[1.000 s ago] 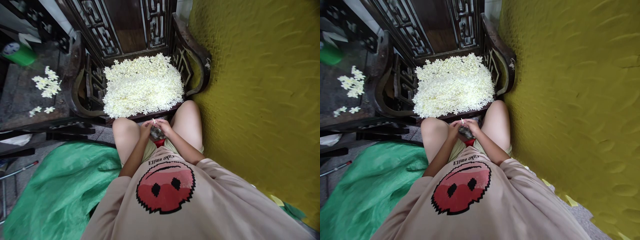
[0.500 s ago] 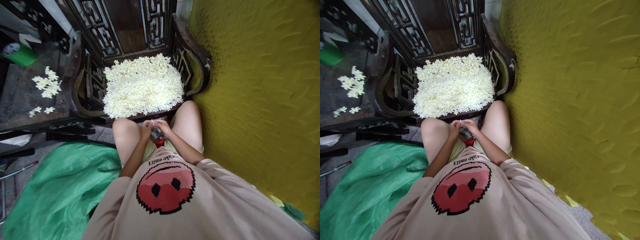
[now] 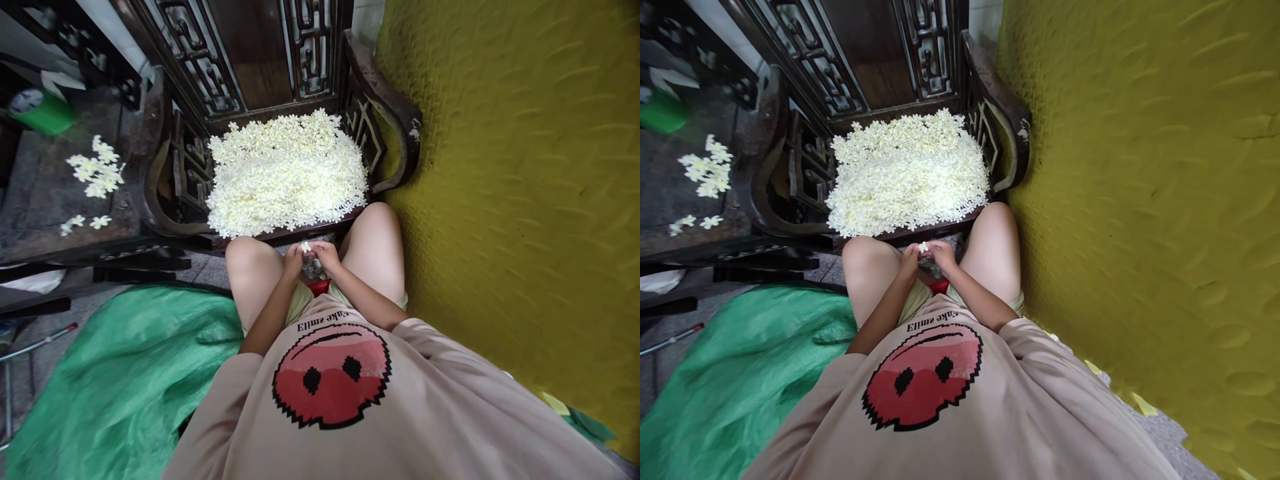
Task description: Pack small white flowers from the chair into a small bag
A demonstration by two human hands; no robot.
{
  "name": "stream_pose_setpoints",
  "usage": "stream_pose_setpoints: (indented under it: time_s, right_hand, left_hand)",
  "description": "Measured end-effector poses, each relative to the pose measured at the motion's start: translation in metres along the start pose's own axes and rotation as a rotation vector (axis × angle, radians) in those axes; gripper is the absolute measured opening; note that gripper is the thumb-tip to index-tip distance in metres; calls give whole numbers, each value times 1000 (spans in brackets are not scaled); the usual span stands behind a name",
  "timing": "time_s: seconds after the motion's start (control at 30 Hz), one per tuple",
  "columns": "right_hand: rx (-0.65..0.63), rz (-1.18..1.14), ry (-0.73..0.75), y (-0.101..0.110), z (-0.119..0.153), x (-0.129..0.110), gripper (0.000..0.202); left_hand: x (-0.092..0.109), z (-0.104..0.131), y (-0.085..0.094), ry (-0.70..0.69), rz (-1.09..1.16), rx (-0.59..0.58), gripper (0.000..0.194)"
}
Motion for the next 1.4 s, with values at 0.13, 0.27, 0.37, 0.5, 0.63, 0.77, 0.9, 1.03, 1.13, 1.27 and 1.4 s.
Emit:
stream_pose_setpoints:
  time_s: [0.13, 0.27, 0.37, 0.5, 0.63, 0.77, 0.9, 1.03, 1.13, 1.27, 1.4]
  right_hand:
    - [78, -60, -89, -1, -2, 7, 8]
    - [170, -112, -97, 0, -3, 8, 7]
    - [190, -91, 52, 2, -2, -1, 9]
    - [112, -2, 212, 2, 1, -13, 10]
    - [65, 34, 221, 0, 5, -15, 14]
    - [46, 39, 209, -2, 6, -13, 18]
    - [38, 56, 227, -3, 4, -12, 16]
    - [71, 57, 225, -1, 3, -10, 11]
    - [65, 7, 165, -3, 3, -8, 10]
    - [86, -88, 32, -5, 3, -1, 8]
    - [204, -156, -146, 4, -5, 6, 9]
  left_hand:
    - [-2, 2, -4, 49, 57, -18, 13]
    - [0, 4, -6, 23, 32, -12, 13]
    - [9, 5, -3, -48, -31, -1, 12]
    - [26, 8, 3, -169, -66, 23, 15]
    - [28, 10, 8, -211, -152, 74, 24]
    - [31, 12, 12, -338, -296, 128, 21]
    - [39, 18, 13, -476, -434, 141, 17]
    - [46, 23, 10, -614, -589, 159, 14]
    - [46, 26, 7, -673, -622, 166, 13]
    - [45, 29, 0, -724, -579, 144, 15]
    - [49, 35, 2, -750, -475, 191, 18]
Point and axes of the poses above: each hand's wrist, its own z-axis away from the middle knuckle, its own y-axis out of the back of the hand, x = y × z, the point moved 5 cm from there along -z, towards the middle knuckle, and after that the axes turned 10 degrees about x, right-handed, at the moved point
